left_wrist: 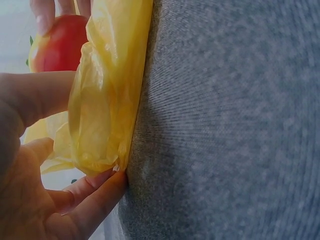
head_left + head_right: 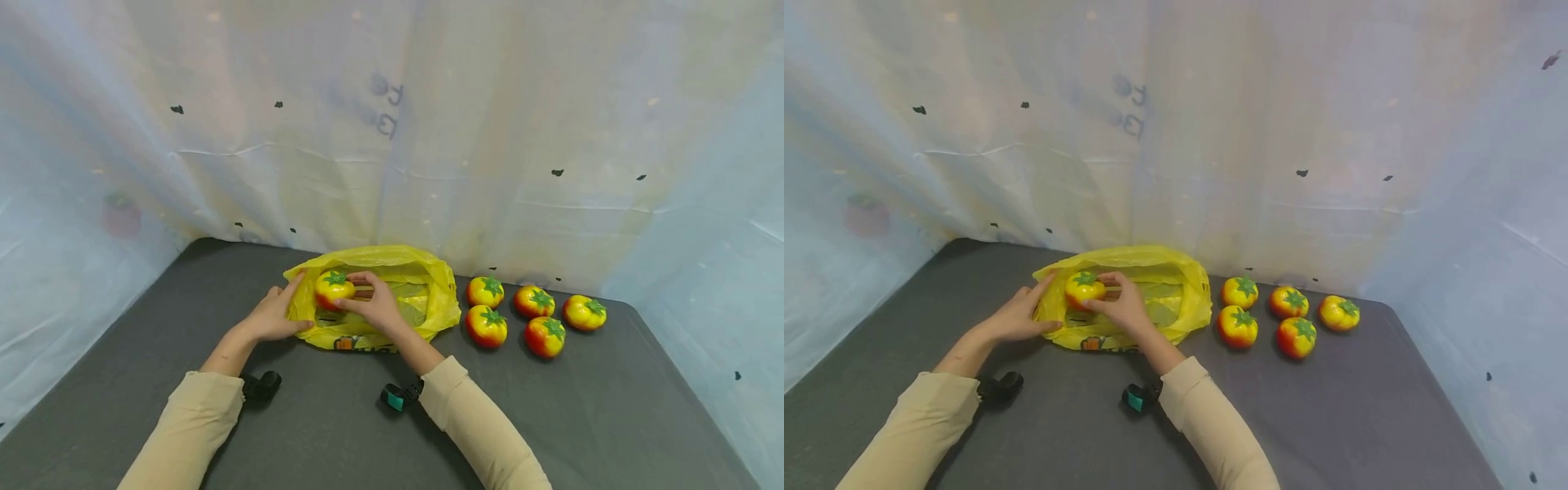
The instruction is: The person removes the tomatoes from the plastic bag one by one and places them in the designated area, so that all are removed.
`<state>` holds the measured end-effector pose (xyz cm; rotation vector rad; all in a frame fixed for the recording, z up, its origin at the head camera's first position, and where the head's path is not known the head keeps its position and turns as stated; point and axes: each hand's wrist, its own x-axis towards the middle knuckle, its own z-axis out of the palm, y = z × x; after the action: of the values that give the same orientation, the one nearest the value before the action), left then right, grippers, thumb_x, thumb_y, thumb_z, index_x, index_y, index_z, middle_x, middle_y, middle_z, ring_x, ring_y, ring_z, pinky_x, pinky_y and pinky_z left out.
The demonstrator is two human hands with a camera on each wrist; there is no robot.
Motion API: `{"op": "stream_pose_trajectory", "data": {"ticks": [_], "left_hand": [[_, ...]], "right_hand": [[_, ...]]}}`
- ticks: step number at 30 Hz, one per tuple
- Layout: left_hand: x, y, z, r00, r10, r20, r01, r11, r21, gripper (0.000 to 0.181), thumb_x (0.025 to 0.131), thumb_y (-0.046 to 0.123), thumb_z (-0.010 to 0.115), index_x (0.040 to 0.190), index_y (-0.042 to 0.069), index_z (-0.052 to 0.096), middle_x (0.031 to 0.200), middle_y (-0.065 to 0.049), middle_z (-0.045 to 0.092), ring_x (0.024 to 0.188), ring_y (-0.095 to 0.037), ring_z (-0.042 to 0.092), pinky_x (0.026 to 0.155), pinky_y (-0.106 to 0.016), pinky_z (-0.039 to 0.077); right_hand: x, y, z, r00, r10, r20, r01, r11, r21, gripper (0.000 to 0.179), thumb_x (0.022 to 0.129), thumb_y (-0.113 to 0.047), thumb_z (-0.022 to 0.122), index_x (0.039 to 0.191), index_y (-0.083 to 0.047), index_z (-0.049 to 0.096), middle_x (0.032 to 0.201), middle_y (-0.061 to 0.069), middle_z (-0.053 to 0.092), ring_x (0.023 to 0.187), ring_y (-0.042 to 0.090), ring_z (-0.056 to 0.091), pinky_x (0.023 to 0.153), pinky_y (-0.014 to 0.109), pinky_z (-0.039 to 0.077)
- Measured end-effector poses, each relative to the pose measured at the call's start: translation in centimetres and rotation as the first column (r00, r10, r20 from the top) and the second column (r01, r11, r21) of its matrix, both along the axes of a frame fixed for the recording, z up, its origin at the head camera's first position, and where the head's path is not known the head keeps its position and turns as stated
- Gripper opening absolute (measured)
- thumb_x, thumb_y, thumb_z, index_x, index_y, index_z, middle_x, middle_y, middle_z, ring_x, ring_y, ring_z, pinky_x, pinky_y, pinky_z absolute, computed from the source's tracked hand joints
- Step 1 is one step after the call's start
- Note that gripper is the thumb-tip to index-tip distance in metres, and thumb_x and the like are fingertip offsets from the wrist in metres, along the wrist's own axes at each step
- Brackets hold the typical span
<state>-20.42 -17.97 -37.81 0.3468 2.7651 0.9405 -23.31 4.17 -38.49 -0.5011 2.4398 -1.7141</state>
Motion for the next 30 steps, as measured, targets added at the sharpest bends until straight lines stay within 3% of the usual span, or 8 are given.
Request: {"op": "stream_pose_trajectory", "data": {"ticks": [14,20,30], "left_hand": [[0.0,-0.1,-0.1,1.0,-0.006,-0.003,0.006,1.0,0.015,0.096,0.086,0.027,0.068,0.155,0.006,0.004,0.116,-0.035,0.038,0.085,-0.032,0.047,0.07,-0.042,0.041],[0.2,-0.2,0.1,1.0,-0.012,0.007,0.012,1.0,0.021,0.097,0.087,0.029,0.068,0.155,0.008,0.002,0.115,-0.035,0.037,0.077,-0.029,0.045,0.064,-0.038,0.039],[0.2,-0.3,0.0,0.999,-0.025,-0.036,0.026,0.999,0.033,0.098,0.086,0.033,0.068,0.156,0.011,0.003,0.113,-0.034,0.038,0.079,-0.03,0.046,0.066,-0.04,0.04]], "right_hand": [[0.9,1.8,0.3,1.0,-0.015,0.016,0.015,1.0,-0.004,0.048,0.083,-0.022,0.076,0.127,-0.016,0.058,0.131,0.009,0.054,0.119,0.031,0.055,0.089,0.041,0.051],[1.1,2.7,0.3,1.0,-0.019,0.016,0.019,1.0,-0.004,0.047,0.084,-0.022,0.075,0.127,-0.017,0.058,0.133,0.007,0.054,0.119,0.03,0.054,0.091,0.041,0.05],[1.7,4.3,1.2,0.999,-0.052,0.01,0.052,0.999,-0.012,0.048,0.085,-0.02,0.074,0.129,-0.012,0.057,0.133,0.012,0.053,0.119,0.034,0.054,0.091,0.042,0.05]]}}
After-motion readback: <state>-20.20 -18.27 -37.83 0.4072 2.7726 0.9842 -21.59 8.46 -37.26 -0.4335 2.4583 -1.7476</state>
